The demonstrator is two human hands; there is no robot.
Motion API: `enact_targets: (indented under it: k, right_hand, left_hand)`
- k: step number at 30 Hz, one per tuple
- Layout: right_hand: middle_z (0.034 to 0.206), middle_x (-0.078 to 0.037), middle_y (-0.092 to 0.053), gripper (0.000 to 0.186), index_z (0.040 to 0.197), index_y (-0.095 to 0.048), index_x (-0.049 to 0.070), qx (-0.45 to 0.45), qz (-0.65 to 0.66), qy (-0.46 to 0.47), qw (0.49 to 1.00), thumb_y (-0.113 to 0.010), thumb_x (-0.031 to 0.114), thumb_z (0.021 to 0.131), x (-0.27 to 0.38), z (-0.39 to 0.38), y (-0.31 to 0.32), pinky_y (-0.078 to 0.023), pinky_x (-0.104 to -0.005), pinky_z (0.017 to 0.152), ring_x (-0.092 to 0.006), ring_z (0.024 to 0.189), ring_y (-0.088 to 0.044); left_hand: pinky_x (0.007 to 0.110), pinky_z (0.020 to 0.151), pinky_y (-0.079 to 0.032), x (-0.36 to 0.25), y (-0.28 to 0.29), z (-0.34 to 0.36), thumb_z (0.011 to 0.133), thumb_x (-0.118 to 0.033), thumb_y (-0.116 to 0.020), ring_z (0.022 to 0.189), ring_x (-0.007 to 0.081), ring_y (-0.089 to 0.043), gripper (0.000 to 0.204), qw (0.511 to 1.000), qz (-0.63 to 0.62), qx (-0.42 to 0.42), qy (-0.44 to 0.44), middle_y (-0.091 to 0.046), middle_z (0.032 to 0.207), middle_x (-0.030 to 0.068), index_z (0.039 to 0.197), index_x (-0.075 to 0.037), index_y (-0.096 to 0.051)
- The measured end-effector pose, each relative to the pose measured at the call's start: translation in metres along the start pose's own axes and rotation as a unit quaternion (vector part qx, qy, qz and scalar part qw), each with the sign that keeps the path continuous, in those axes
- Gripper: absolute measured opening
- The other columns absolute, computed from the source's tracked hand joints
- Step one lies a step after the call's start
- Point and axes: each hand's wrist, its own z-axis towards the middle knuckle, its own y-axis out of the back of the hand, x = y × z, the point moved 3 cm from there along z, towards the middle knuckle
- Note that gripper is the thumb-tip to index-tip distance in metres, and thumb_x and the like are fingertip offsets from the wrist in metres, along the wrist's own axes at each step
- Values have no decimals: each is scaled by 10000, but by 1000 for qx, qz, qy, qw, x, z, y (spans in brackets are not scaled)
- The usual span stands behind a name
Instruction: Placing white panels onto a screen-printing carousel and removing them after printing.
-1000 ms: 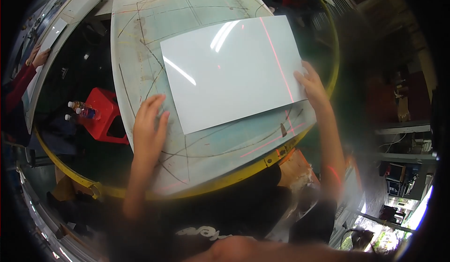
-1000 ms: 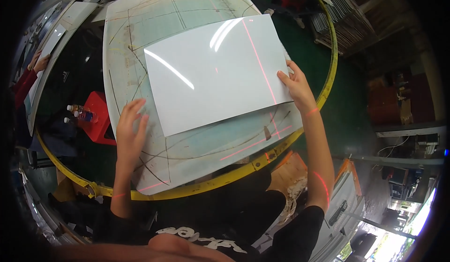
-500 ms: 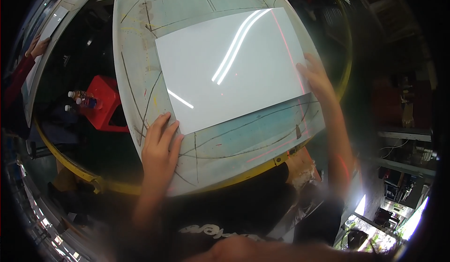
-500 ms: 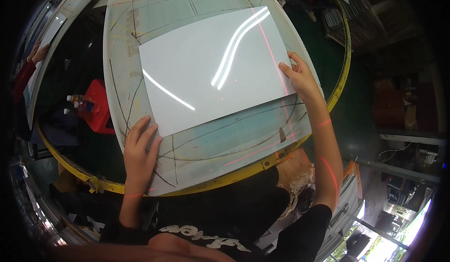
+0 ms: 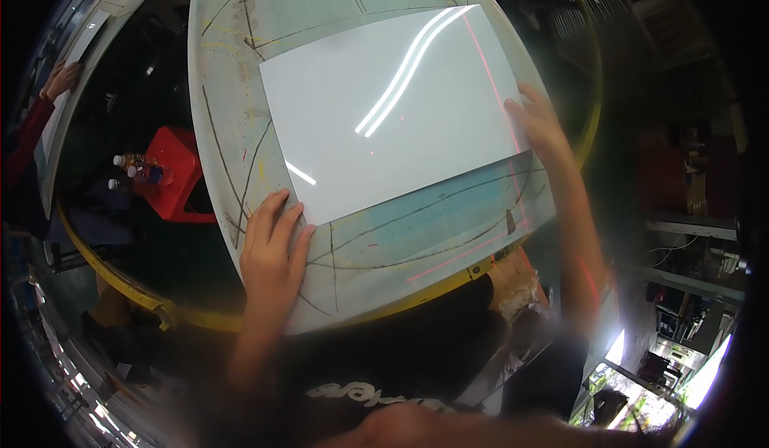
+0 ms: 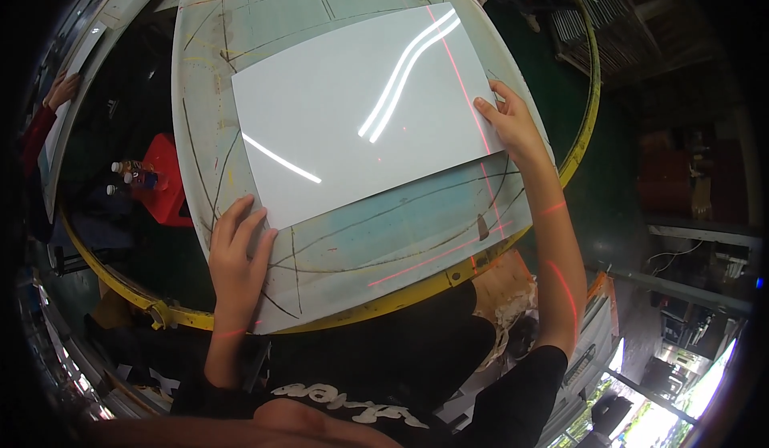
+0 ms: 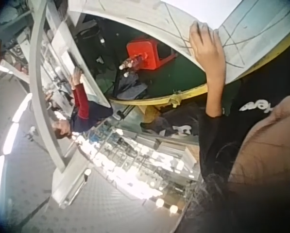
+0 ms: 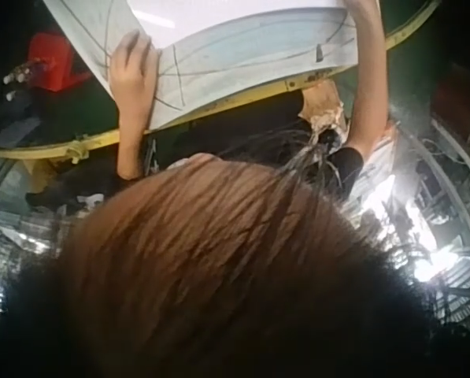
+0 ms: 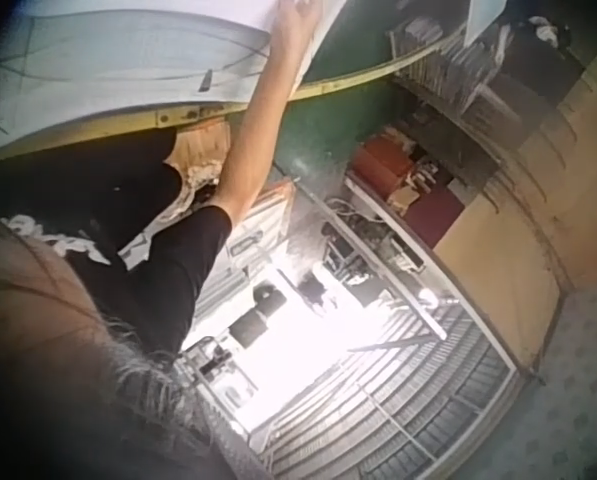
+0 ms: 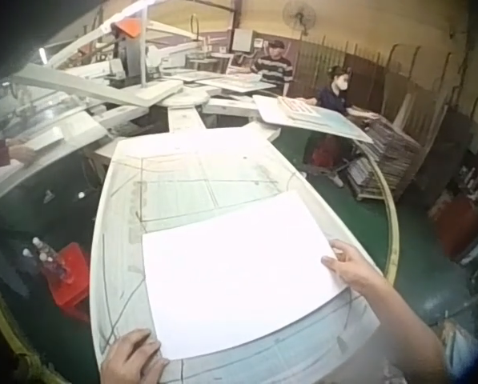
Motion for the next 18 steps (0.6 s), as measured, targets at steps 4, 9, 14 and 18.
enact_targets:
  k: [4,9,14,18]
  right_hand:
    - [939,-114,-672,445,1276,-451,-50,3,-5,1,1000,-605,141,904,0,0,1,-484,-223,723,-117,796,-631]
    - [948,-116,-671,426,1260,-462,-43,-3,-10,-1,1000,-606,138,903,2,0,-3,-485,-225,712,-116,801,-631]
    - [952,-118,-672,419,1251,-475,-9,-25,-61,7,998,-622,145,890,10,-4,-6,-480,-230,711,-126,801,-629]
    - [1017,-117,-637,440,1234,-507,15,-72,-143,47,986,-665,154,847,11,-4,-6,-470,-259,753,-138,848,-596]
  left_hand:
    - [375,906,-451,-1,-1,0,765,-58,-694,1083,313,-559,276,1000,12,-5,-6,-582,1181,132,1030,-8,-633]
    - [370,899,-456,-2,1,0,767,-57,-694,1077,307,-563,270,1000,16,-8,3,-584,1179,128,1026,-12,-634]
    - [367,893,-459,-2,-2,0,767,-55,-692,1076,301,-567,254,1000,27,-8,-3,-584,1175,124,1013,-19,-638]
    - [366,889,-462,-3,-2,1,767,-55,-692,1076,298,-568,246,1000,18,-4,7,-583,1172,122,1005,-22,-637]
